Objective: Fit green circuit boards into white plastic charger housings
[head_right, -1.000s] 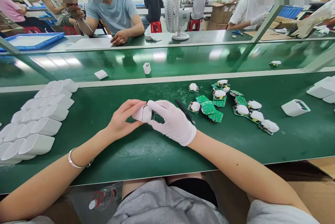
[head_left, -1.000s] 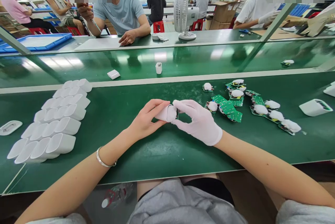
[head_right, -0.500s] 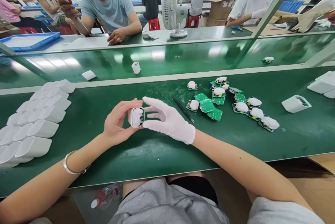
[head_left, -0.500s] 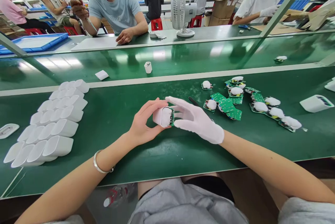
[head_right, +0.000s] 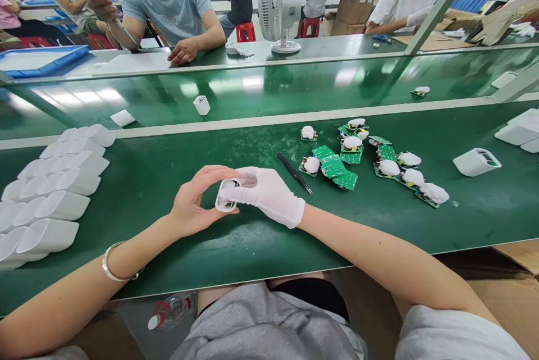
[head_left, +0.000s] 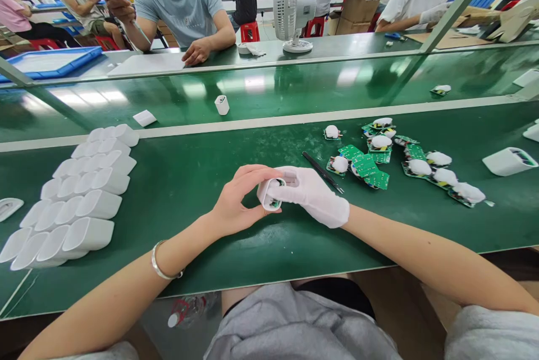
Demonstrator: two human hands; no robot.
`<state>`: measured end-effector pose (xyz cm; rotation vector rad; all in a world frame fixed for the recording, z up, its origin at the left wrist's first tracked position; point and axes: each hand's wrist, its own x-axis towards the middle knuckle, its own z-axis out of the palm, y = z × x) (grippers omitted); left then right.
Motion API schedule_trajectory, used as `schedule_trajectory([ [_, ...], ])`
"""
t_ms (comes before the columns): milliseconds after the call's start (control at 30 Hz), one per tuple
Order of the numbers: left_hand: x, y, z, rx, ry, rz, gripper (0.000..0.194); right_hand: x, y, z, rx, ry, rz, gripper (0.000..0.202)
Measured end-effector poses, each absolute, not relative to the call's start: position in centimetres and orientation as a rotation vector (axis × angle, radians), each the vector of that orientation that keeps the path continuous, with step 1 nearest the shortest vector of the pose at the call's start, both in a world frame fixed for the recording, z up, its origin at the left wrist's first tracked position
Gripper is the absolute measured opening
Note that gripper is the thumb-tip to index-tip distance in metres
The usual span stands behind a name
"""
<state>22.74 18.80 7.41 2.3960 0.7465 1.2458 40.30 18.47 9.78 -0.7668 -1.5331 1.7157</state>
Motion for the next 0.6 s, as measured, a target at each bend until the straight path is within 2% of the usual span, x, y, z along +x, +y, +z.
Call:
schedule_trajectory([
  [100,22.8,18.9,7.4,2.328,0.749,1.199,0.043,39.8,18.3,9.6,-0.887,-1.476,1.661,0.038],
  [200,22.4,19.0,7.2,2.205,0.808,1.058,0.046,40.6,18.7,9.7,-1.021,-1.650,1.569,0.046],
  [267,22.2,19.2,7.1,2.118,0.860,0.920,0.049,42.0,19.3,9.9,-1.276,-1.905,1.232,0.048],
  [367,21.9,19.5,6.9,1.997,0.891,0.700,0.052,44.8,20.6,10.4,-1.872,-2.120,0.445,0.046],
  [400,21.9,19.6,6.9,1.970,0.894,0.632,0.052,45.6,21.0,10.5,-2.060,-2.154,0.288,0.042],
  [467,21.8,19.8,7.0,1.956,0.898,0.531,0.050,46.5,21.6,10.6,-2.293,-2.291,0.220,0.033],
  [600,21.5,20.1,7.2,2.051,0.947,0.495,0.054,46.3,21.7,10.5,-2.314,-2.457,0.272,0.022],
])
